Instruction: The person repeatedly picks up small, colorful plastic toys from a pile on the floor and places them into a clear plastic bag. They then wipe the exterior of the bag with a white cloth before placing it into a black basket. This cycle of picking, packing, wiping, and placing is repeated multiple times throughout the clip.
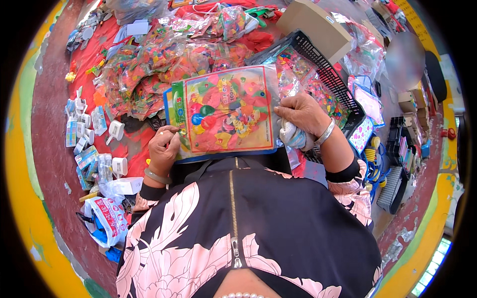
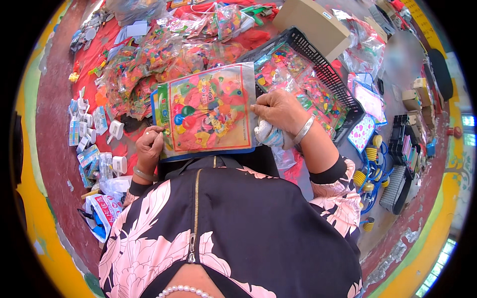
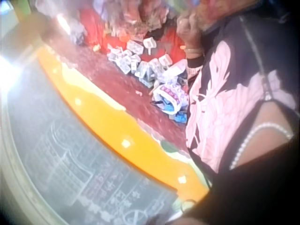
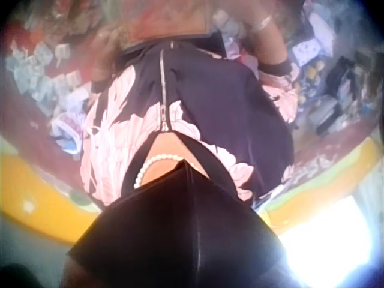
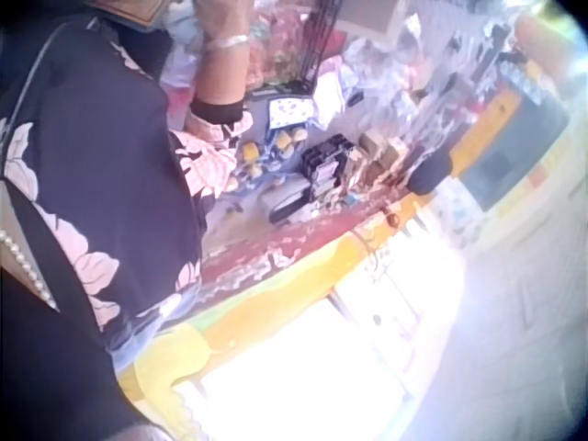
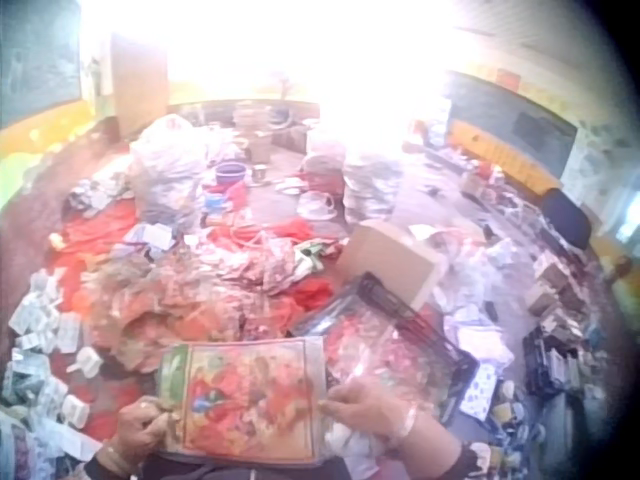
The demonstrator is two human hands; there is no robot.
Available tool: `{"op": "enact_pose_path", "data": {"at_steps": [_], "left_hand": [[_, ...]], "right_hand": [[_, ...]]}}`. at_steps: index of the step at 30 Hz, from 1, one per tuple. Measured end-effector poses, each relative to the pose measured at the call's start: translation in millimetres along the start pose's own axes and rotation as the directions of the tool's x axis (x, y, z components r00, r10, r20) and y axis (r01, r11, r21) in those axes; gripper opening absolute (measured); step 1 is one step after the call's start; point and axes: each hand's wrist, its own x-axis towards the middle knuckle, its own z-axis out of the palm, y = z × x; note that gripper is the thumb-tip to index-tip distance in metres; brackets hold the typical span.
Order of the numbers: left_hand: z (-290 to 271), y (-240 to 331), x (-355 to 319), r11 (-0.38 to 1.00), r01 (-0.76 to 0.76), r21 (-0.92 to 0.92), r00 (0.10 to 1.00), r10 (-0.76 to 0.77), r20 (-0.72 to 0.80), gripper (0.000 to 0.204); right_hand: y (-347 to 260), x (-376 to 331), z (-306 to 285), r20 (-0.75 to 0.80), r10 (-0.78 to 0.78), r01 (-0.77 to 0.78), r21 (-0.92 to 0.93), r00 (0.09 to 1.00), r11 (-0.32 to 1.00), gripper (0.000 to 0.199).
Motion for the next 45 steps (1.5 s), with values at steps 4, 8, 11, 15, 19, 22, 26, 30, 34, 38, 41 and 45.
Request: {"op": "enact_pose_path", "data": {"at_steps": [4,8,11,15,19,22,26,30,34,38,41,45], "left_hand": [[1.8,-1.7,1.8,1.000,0.012,-0.025,1.000,-0.012,-0.009,0.025],[6.4,-2.8,-0.4,0.999,0.020,-0.026,0.999,-0.021,-0.040,0.027],[7.0,-1.5,-2.8,1.000,0.003,0.004,0.996,-0.003,-0.084,0.028],[9.9,-2.9,0.8,0.998,-0.038,0.040,0.994,0.042,-0.102,0.027],[11.4,1.2,3.1,0.997,-0.015,0.075,0.994,0.023,-0.106,0.026],[12.2,-0.7,6.0,0.995,-0.006,0.097,0.996,0.015,-0.089,0.024],[15.6,-0.2,9.6,0.992,0.003,0.127,0.997,0.006,-0.072,0.026],[16.6,-4.6,6.6,0.989,0.026,0.145,0.996,-0.014,-0.083,0.026],[20.9,-1.3,12.7,0.985,0.020,0.169,0.997,-0.006,-0.083,0.026],[21.9,-1.5,8.1,0.984,0.028,0.177,0.994,-0.010,-0.106,0.026],[16.7,-4.2,25.4,0.988,-0.023,0.154,0.998,0.031,-0.052,0.026],[20.5,-0.7,9.3,0.980,0.021,0.196,0.994,0.001,-0.108,0.025]], "right_hand": [[1.7,-11.8,-18.4,-0.063,-0.025,0.031,0.089,0.998,0.996,0.021],[9.3,-35.5,-74.9,-0.210,-0.041,0.111,0.332,0.977,0.937,0.019],[8.0,-51.9,-118.5,-0.355,0.186,0.052,0.566,0.916,0.823,0.018],[52.6,-53.2,-168.2,-0.411,0.109,0.100,0.456,0.905,0.885,0.019],[99.9,-18.1,-170.0,-0.374,-0.708,0.375,-0.651,0.599,0.661,0.017],[157.5,22.8,-181.9,-0.324,-0.597,0.457,-0.415,0.734,0.787,0.021],[224.3,82.7,-169.9,-0.436,-0.321,0.306,-0.107,0.841,0.946,0.021],[208.2,124.8,-144.8,-0.460,0.102,0.091,0.378,0.882,0.921,0.021],[264.2,147.8,-108.6,-0.475,0.268,-0.039,0.438,0.838,0.898,0.028],[310.7,147.9,-42.9,-0.304,0.451,-0.540,-0.367,0.839,0.758,0.040],[444.8,110.2,-0.4,-0.228,0.666,-0.694,-0.388,0.710,0.607,0.041],[372.4,95.5,-34.9,0.091,0.278,-0.188,-0.536,0.956,0.823,0.039]]}}
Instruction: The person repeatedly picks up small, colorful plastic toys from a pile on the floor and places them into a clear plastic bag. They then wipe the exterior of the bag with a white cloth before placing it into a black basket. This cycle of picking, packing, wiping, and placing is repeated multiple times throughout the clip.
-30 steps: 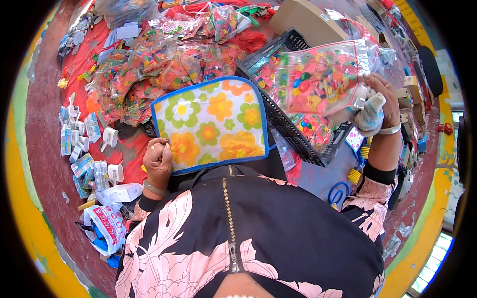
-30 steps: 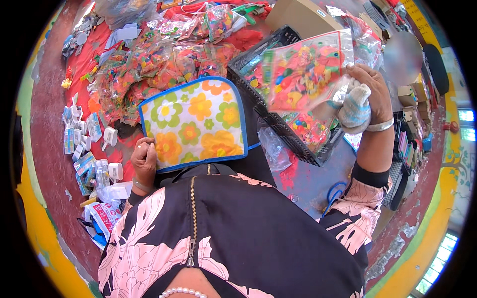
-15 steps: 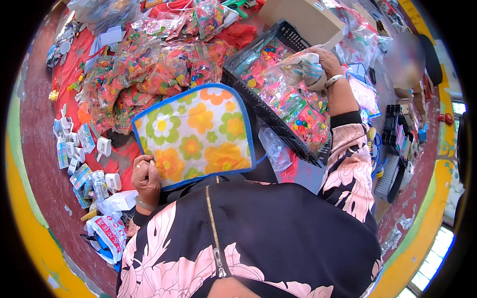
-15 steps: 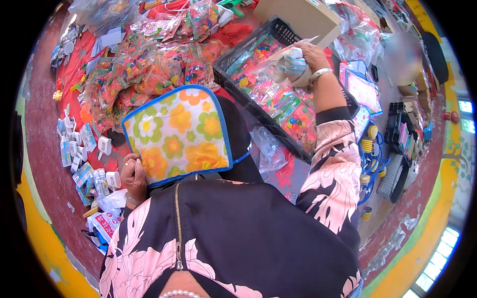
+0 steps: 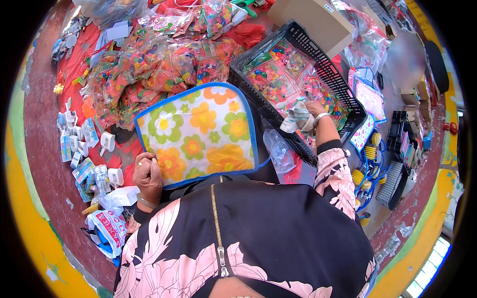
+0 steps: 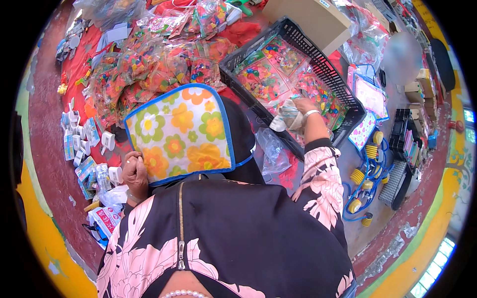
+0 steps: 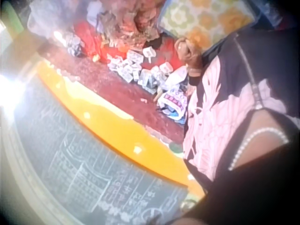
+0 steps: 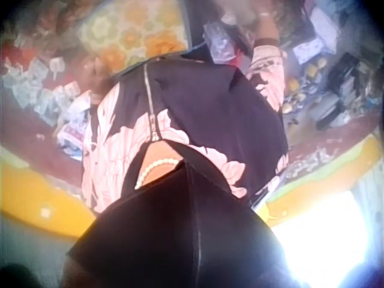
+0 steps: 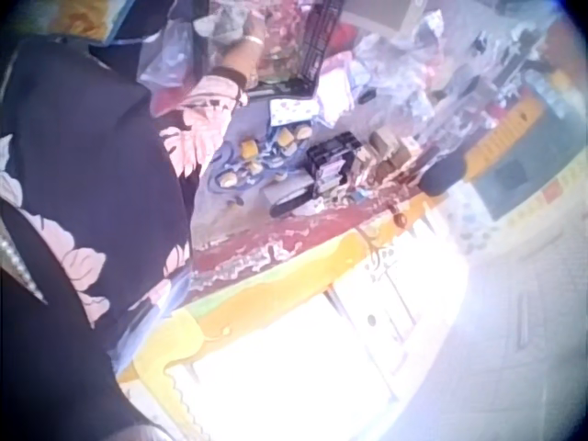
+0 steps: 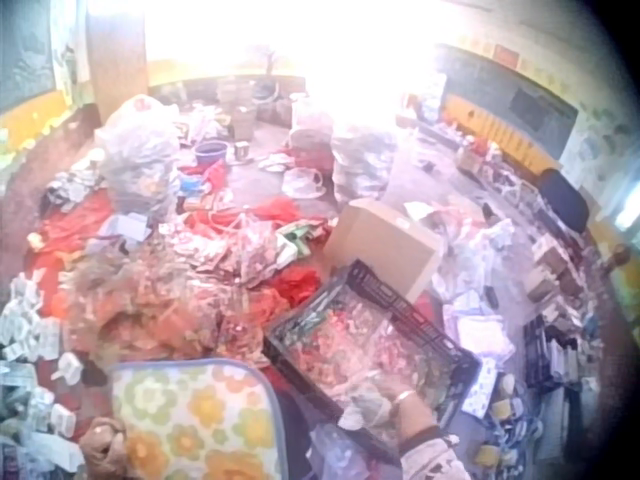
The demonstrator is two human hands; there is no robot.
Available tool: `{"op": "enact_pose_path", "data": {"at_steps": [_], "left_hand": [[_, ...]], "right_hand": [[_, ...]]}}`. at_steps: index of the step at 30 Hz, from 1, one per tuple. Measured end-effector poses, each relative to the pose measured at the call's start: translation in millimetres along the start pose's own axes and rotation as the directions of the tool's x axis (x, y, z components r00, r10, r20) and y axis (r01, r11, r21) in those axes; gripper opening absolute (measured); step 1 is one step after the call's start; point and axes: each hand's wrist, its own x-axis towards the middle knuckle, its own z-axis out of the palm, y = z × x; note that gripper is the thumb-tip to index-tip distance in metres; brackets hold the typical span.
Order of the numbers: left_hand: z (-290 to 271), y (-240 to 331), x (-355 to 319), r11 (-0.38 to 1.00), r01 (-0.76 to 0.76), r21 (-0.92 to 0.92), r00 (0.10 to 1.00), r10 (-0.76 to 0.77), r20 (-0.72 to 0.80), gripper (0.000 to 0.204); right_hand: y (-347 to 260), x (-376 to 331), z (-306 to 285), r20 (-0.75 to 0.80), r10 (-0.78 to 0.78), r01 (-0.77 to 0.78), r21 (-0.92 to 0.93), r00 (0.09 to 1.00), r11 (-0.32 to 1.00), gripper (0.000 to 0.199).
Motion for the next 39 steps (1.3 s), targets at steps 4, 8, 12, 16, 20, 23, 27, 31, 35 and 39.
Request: {"op": "enact_pose_path", "data": {"at_steps": [4,8,12,16,20,23,27,31,35,39], "left_hand": [[-0.4,0.9,1.1,0.999,-0.011,-0.039,1.000,0.011,0.010,0.023],[-2.0,-3.9,3.8,0.997,-0.044,-0.068,0.999,0.044,0.003,0.025],[-1.7,-6.3,0.0,0.992,-0.072,-0.105,0.997,0.071,-0.012,0.026],[-9.4,-6.4,0.7,0.968,-0.035,-0.248,0.999,0.038,0.010,0.023],[-23.9,-33.4,-4.8,0.820,0.189,-0.541,0.973,-0.231,-0.011,0.025],[-34.5,-91.7,2.6,0.743,0.346,-0.573,0.851,-0.506,-0.142,0.028],[-14.9,-200.2,2.8,0.450,0.430,-0.783,0.542,-0.822,-0.176,0.021],[23.5,-323.2,-27.4,0.125,0.487,-0.865,0.250,-0.968,0.001,0.017],[62.4,-362.2,-33.6,-0.176,0.434,-0.883,-0.015,-0.982,0.189,0.020],[93.3,-390.9,-30.1,-0.246,0.312,-0.918,-0.081,-0.969,0.233,0.030]], "right_hand": [[-46.8,-31.8,-68.0,-0.234,0.038,0.036,0.303,0.971,0.952,0.031],[-223.1,-112.7,-170.2,-0.669,0.122,0.447,0.610,0.733,0.655,0.024],[-354.5,-161.2,-178.9,-0.817,-0.194,0.570,0.188,0.542,0.800,0.015],[-396.8,-138.8,-132.9,-0.582,-0.724,0.686,-0.354,0.371,0.636,0.027],[-406.4,-129.1,-101.0,-0.469,-0.743,0.639,-0.396,0.477,0.660,0.022],[-404.6,-122.6,-98.2,-0.497,-0.723,0.629,-0.380,0.480,0.678,0.019],[-405.0,-114.8,-99.8,-0.534,-0.685,0.634,-0.316,0.497,0.706,0.017],[-399.4,-108.4,-101.5,-0.555,-0.651,0.647,-0.244,0.518,0.723,0.015],[-397.5,-104.5,-102.6,-0.559,-0.611,0.633,-0.188,0.560,0.751,0.014],[-396.8,-100.3,-106.9,-0.535,-0.588,0.608,-0.165,0.606,0.776,0.016]]}}
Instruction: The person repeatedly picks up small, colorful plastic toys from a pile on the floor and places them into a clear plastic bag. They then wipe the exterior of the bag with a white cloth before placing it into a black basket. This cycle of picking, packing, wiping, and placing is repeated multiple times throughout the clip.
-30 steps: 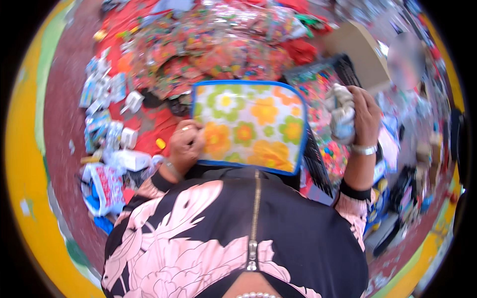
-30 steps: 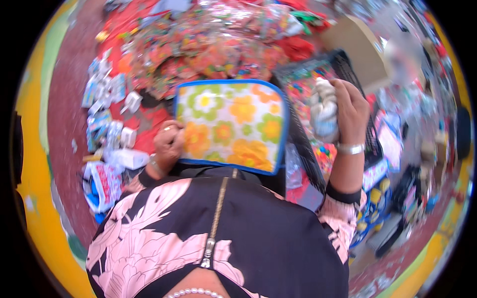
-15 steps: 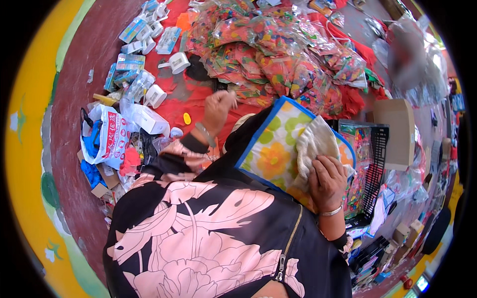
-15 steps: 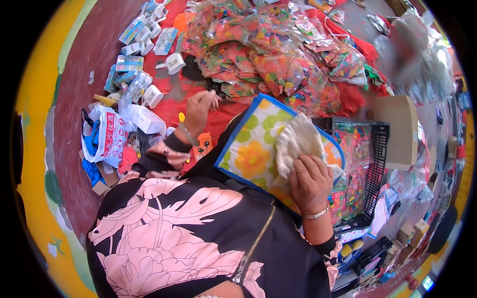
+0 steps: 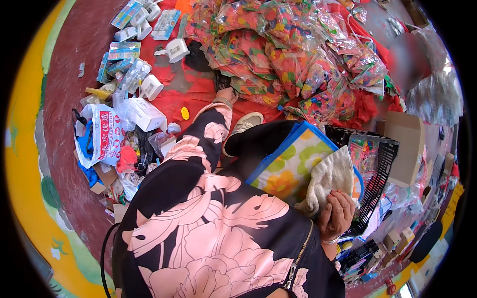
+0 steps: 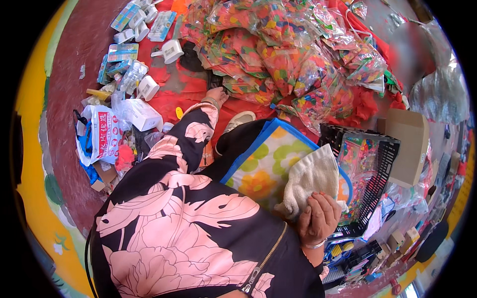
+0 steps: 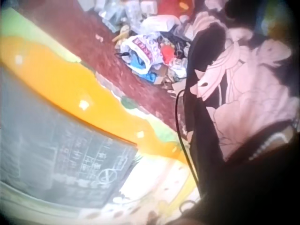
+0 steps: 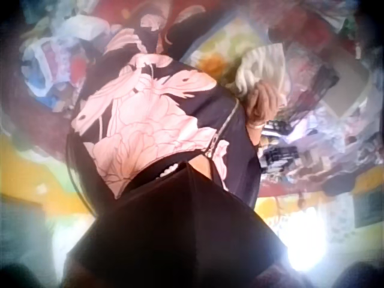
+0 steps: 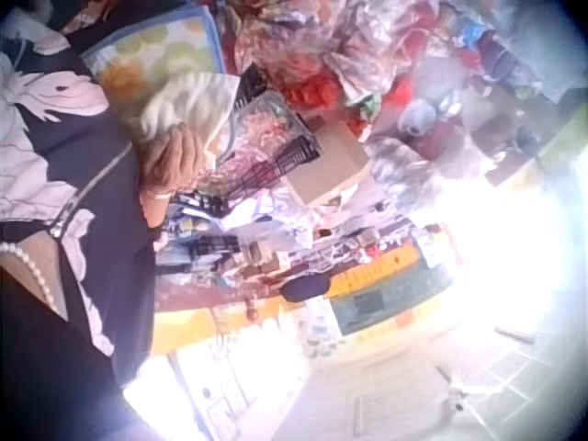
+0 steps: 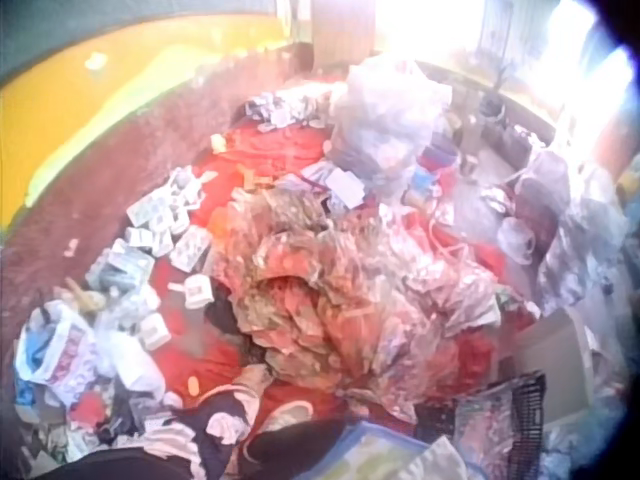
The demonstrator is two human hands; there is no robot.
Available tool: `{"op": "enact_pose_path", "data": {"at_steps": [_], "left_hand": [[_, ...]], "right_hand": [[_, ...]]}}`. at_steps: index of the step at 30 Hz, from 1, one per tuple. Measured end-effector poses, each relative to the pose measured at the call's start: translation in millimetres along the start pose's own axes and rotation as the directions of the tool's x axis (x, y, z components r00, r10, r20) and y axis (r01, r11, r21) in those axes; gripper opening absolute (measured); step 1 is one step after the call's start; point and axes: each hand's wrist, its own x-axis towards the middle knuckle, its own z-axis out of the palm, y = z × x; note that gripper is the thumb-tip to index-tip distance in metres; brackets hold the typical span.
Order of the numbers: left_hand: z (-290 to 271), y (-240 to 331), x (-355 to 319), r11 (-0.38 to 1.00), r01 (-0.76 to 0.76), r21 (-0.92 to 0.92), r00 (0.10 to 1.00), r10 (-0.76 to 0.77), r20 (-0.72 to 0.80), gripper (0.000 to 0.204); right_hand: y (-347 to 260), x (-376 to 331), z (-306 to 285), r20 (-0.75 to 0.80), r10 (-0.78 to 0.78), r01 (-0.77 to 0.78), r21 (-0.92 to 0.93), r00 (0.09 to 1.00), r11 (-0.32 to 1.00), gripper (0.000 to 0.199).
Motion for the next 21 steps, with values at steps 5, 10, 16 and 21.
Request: {"op": "enact_pose_path", "data": {"at_steps": [5,10,16,21], "left_hand": [[2.7,-2.3,23.5,0.100,-0.685,0.721,0.694,0.391,0.605,0.018],[17.7,-28.5,143.4,0.994,0.104,0.021,0.985,-0.100,-0.137,0.019],[3.4,-38.8,230.7,0.708,-0.103,0.698,0.995,0.066,0.079,0.034],[-14.3,-45.3,168.2,0.495,-0.585,0.643,0.806,0.445,0.390,0.040]], "right_hand": [[3.2,2.4,-0.2,0.023,0.045,-0.045,0.000,0.999,0.999,0.016],[-1.8,5.6,-1.8,0.030,0.073,-0.073,0.001,0.997,0.997,0.015],[5.8,8.6,-4.6,0.046,0.046,-0.047,0.023,0.998,0.999,0.015],[-2.4,10.4,-1.0,0.017,0.051,-0.051,-0.005,0.999,0.999,0.015]]}}
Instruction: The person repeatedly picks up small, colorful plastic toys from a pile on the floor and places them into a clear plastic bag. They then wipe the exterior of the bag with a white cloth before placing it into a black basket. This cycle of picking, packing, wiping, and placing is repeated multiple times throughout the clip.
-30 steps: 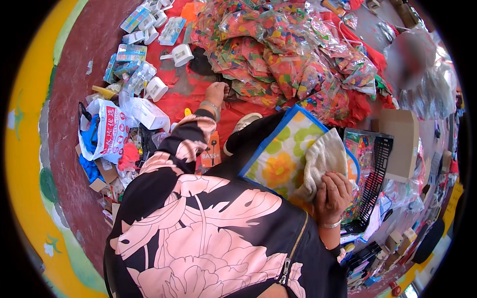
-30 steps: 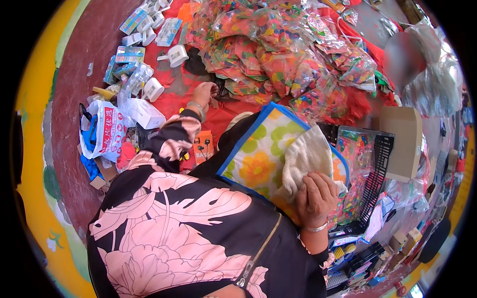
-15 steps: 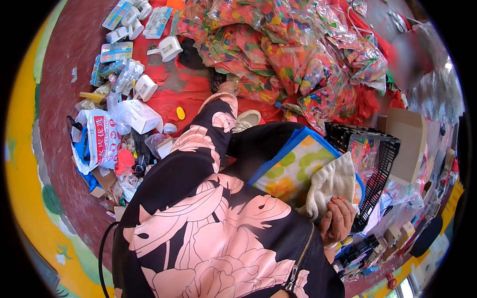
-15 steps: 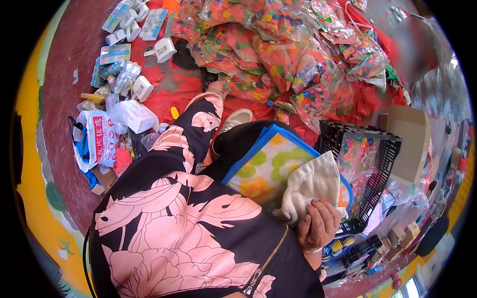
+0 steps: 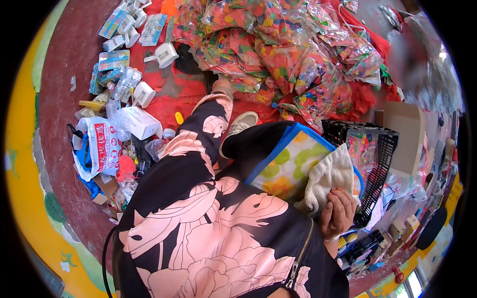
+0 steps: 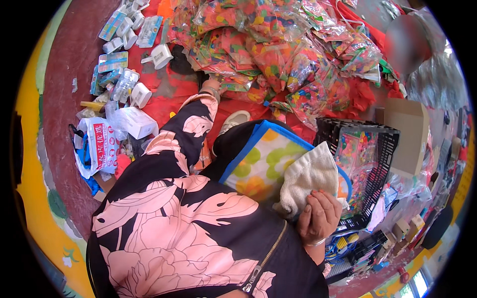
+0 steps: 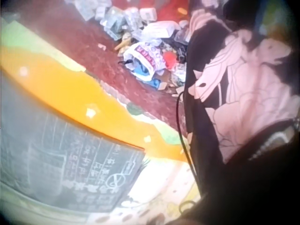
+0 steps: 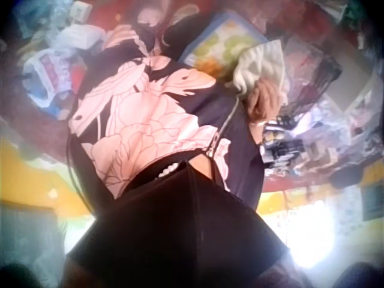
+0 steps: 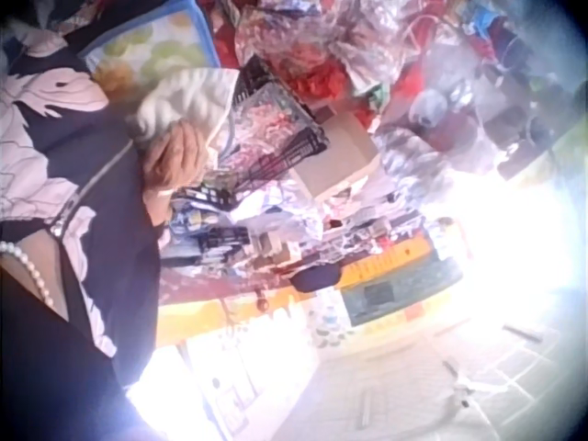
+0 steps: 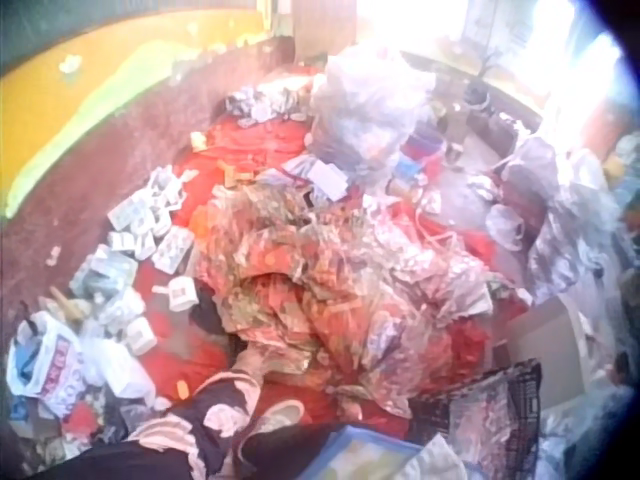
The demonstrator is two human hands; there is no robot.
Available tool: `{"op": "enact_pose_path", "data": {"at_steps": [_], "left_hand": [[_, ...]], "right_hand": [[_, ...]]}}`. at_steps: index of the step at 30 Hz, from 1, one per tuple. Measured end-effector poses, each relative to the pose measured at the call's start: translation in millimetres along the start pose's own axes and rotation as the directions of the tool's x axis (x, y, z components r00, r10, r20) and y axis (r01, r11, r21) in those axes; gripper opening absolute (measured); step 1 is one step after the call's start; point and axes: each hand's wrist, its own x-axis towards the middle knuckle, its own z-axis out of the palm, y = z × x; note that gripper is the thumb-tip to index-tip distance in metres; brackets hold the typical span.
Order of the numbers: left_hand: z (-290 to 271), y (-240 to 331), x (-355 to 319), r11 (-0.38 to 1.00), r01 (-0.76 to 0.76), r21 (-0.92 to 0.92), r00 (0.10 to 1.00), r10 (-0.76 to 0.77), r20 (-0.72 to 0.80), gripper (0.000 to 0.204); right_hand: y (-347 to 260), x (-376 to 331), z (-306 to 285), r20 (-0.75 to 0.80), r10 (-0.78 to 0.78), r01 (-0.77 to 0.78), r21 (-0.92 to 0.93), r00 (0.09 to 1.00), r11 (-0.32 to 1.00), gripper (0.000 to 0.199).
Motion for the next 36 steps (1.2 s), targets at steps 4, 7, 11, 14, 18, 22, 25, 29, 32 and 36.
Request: {"op": "enact_pose_path", "data": {"at_steps": [4,7,11,14,18,22,25,29,32,36], "left_hand": [[-57.1,39.4,-50.9,0.989,0.122,-0.083,0.991,-0.117,0.067,0.040],[-97.4,67.8,-87.8,0.912,0.372,-0.172,0.926,-0.350,0.142,0.037],[-140.2,149.5,-144.3,0.798,0.456,-0.394,0.871,-0.492,0.012,0.026],[-171.3,150.1,-156.1,0.945,0.282,0.167,0.958,-0.269,-0.094,0.023],[-190.9,196.9,-189.5,0.848,0.029,0.529,0.983,0.071,-0.169,0.034],[-202.6,270.0,-229.6,0.709,-0.081,0.700,0.912,0.336,-0.235,0.037],[-218.3,305.5,-246.4,0.661,-0.174,0.730,0.862,0.461,-0.212,0.036],[-228.2,361.8,-275.9,0.627,-0.194,0.754,0.852,0.489,-0.188,0.031],[-239.9,372.4,-277.5,0.638,-0.338,0.692,0.813,0.569,-0.128,0.029],[-251.2,385.2,-282.8,0.669,-0.459,0.584,0.815,0.580,-0.024,0.027]], "right_hand": [[-0.5,-8.3,1.9,-0.065,0.011,-0.010,0.017,0.998,1.000,0.015],[-0.9,-11.8,1.6,-0.097,-0.010,0.011,0.007,0.995,1.000,0.014],[-6.0,-18.9,-0.4,-0.147,-0.006,0.008,0.013,0.989,1.000,0.014],[-6.7,-21.1,-1.5,-0.176,-0.034,0.039,0.026,0.984,0.999,0.012],[-4.0,-27.0,2.1,-0.229,-0.074,0.084,0.033,0.971,0.996,0.011],[-4.3,-32.3,1.2,-0.262,-0.106,0.116,0.023,0.959,0.993,0.010],[-5.6,-36.6,-0.6,-0.272,-0.113,0.125,0.027,0.956,0.992,0.009],[-3.8,-38.6,0.5,-0.300,-0.109,0.128,0.047,0.948,0.991,0.008],[-4.0,-41.6,-0.6,-0.315,-0.100,0.126,0.062,0.944,0.990,0.008],[-3.7,-44.5,-2.2,-0.321,-0.107,0.133,0.061,0.941,0.989,0.009]]}}
